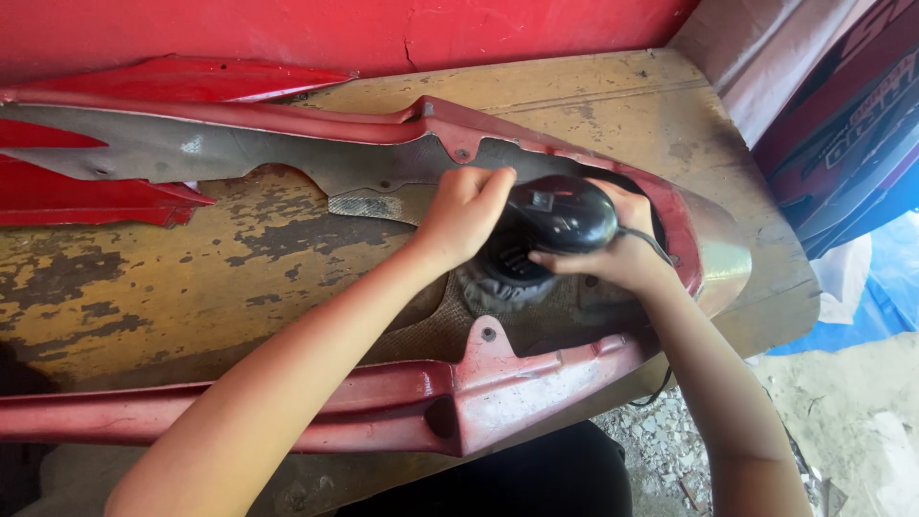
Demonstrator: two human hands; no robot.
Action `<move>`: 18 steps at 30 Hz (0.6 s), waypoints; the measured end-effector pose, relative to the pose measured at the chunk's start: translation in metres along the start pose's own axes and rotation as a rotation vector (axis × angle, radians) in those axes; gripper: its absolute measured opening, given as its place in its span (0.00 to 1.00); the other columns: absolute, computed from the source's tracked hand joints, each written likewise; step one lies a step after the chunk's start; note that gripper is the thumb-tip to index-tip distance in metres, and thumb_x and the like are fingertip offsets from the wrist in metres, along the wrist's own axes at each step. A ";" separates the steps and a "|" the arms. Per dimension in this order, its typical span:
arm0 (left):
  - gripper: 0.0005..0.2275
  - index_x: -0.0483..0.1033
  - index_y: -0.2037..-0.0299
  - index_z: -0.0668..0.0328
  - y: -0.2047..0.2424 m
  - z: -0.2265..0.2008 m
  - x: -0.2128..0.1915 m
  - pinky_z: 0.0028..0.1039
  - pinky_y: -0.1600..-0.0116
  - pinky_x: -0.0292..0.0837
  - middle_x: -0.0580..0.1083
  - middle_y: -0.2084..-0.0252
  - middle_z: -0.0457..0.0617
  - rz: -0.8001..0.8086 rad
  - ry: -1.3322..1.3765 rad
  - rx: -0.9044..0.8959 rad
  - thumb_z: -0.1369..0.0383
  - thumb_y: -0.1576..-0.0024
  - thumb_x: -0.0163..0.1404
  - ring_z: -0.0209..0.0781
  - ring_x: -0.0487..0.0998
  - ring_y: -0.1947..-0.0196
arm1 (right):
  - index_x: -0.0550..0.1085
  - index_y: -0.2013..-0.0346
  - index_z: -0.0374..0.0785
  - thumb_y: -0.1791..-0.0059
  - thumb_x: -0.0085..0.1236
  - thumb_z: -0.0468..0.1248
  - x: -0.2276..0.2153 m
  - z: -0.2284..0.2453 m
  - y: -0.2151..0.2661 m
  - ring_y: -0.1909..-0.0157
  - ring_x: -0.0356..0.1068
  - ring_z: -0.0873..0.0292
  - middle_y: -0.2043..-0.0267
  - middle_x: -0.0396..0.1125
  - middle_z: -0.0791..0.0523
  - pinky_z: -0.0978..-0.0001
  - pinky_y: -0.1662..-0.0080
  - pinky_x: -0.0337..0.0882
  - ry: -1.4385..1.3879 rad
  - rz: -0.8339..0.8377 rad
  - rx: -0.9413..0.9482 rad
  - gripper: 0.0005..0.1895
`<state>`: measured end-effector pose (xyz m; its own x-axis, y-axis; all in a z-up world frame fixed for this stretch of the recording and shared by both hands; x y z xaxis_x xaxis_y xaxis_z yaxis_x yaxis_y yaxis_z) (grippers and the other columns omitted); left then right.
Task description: The person uses a handheld electric polisher with a brush attachment to polish the surface of a red motorcycle part resting on a wooden workbench. They move the tool across the curved edges and flat surfaces of the part.
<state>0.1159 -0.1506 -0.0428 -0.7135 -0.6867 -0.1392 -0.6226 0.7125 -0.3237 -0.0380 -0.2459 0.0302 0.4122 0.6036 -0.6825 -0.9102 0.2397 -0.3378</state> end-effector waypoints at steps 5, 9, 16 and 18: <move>0.21 0.70 0.76 0.72 -0.023 0.017 -0.031 0.36 0.71 0.64 0.66 0.84 0.56 -0.102 -0.057 0.050 0.59 0.37 0.45 0.34 0.70 0.81 | 0.77 0.49 0.35 0.66 0.78 0.39 0.016 -0.006 -0.033 0.54 0.75 0.65 0.55 0.76 0.56 0.70 0.46 0.75 -0.071 0.007 -0.076 0.32; 0.21 0.69 0.77 0.72 -0.021 0.029 -0.041 0.36 0.70 0.66 0.66 0.85 0.55 -0.102 -0.065 -0.021 0.59 0.37 0.45 0.33 0.69 0.80 | 0.77 0.48 0.35 0.66 0.79 0.38 0.022 0.002 -0.041 0.54 0.76 0.65 0.55 0.76 0.55 0.70 0.46 0.76 -0.030 0.048 -0.122 0.33; 0.22 0.68 0.77 0.72 -0.006 0.005 -0.028 0.36 0.71 0.64 0.65 0.85 0.54 0.033 -0.022 -0.036 0.58 0.36 0.44 0.32 0.66 0.79 | 0.76 0.47 0.34 0.67 0.79 0.38 0.015 0.012 -0.018 0.50 0.75 0.63 0.52 0.75 0.54 0.68 0.43 0.74 -0.059 0.039 -0.050 0.35; 0.21 0.70 0.75 0.72 -0.010 0.001 -0.030 0.35 0.71 0.65 0.66 0.85 0.53 0.011 -0.033 0.024 0.59 0.37 0.44 0.31 0.69 0.80 | 0.76 0.46 0.35 0.68 0.79 0.39 0.013 0.008 -0.025 0.52 0.76 0.64 0.54 0.76 0.55 0.69 0.45 0.75 0.003 0.025 -0.036 0.37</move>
<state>0.1440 -0.1374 -0.0360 -0.7087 -0.6838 -0.1736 -0.6070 0.7164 -0.3440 -0.0102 -0.2378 0.0348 0.3896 0.6070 -0.6926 -0.9181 0.1968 -0.3440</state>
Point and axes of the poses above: each hand's wrist, its own y-axis away from the middle knuckle, its own x-axis out of the palm, z = x × y, the point moved 7 cm from there along -y, towards the middle knuckle
